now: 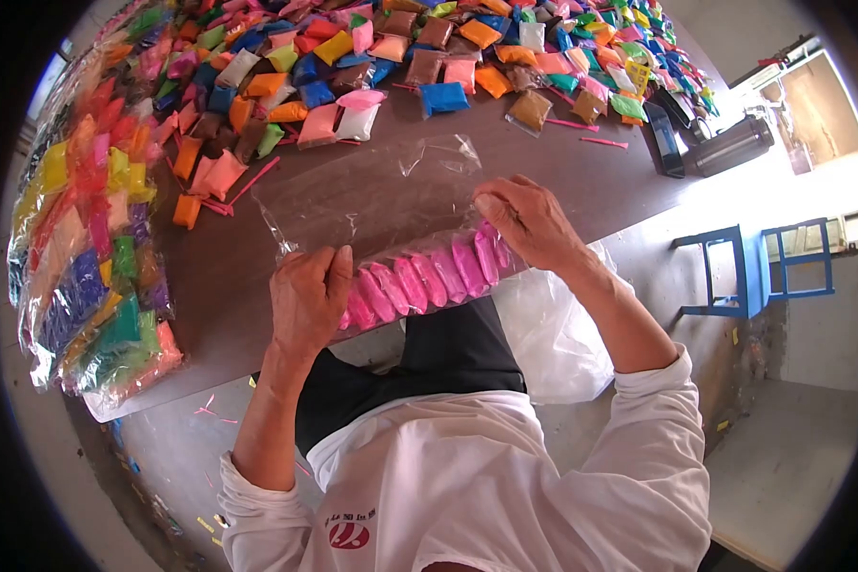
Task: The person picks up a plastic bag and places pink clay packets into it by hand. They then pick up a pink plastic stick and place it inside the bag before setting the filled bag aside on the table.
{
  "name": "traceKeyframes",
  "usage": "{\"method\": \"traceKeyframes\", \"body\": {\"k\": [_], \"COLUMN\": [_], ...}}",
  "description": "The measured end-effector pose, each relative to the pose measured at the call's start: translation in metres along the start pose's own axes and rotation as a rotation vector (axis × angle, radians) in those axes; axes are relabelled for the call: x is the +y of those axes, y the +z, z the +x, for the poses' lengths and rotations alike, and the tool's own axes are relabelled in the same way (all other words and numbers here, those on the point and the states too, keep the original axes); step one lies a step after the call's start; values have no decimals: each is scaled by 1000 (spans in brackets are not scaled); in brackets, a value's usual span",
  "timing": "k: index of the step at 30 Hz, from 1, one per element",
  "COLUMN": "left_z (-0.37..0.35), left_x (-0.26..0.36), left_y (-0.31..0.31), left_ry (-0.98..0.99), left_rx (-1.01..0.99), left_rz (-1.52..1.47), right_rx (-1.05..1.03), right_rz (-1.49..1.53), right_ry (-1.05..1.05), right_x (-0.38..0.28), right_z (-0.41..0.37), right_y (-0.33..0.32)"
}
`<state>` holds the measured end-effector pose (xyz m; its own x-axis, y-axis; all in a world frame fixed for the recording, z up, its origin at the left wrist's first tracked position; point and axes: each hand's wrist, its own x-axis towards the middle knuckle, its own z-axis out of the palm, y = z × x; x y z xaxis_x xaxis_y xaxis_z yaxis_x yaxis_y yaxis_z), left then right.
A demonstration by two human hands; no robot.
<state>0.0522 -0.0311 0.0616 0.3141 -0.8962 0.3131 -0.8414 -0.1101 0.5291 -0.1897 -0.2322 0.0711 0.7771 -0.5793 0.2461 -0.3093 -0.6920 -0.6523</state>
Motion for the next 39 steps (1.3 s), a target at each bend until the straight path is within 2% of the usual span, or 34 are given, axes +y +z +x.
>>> {"method": "traceKeyframes", "body": {"k": [5,10,11,14,15,18,19,22,25,28,34,37,39], "left_z": [-1,1,0,0,0,-1,0,0,-1,-2,-2,-4,-6], "left_x": [0,3,3,3,3,4,4,6,4,4,3,4,3], "left_y": [1,4,5,6,5,5,5,4,6,5,5,5,6], "left_ry": [22,26,22,19,19,9,4,0,-7,-24,-16,-2,-41], "left_rx": [24,37,40,57,62,63,61,56,65,48,63,113,93], "left_rz": [-8,-19,-17,-17,-22,-20,-16,-22,-22,-34,-48,-36,-54], "right_rx": [191,233,254,178,229,356,331,269,186,201,27,269,269], "right_rz": [-24,-12,-6,330,382,390,336,-5,-405,-453,-190,-91,139], "right_ry": [-108,-102,-93,166,202,165,181,-74,-144,-95,-50,-215,92], "right_x": [-12,3,4,5,10,1,-10,-42,-60,-48,-39,-24,-42], "right_z": [-7,-11,-8,-2,-1,2,0,-4,-15,-28,-24,-11,-12], "right_y": [16,30,30,17,14,-4,-10,-12,12,43,32,16,-11]}}
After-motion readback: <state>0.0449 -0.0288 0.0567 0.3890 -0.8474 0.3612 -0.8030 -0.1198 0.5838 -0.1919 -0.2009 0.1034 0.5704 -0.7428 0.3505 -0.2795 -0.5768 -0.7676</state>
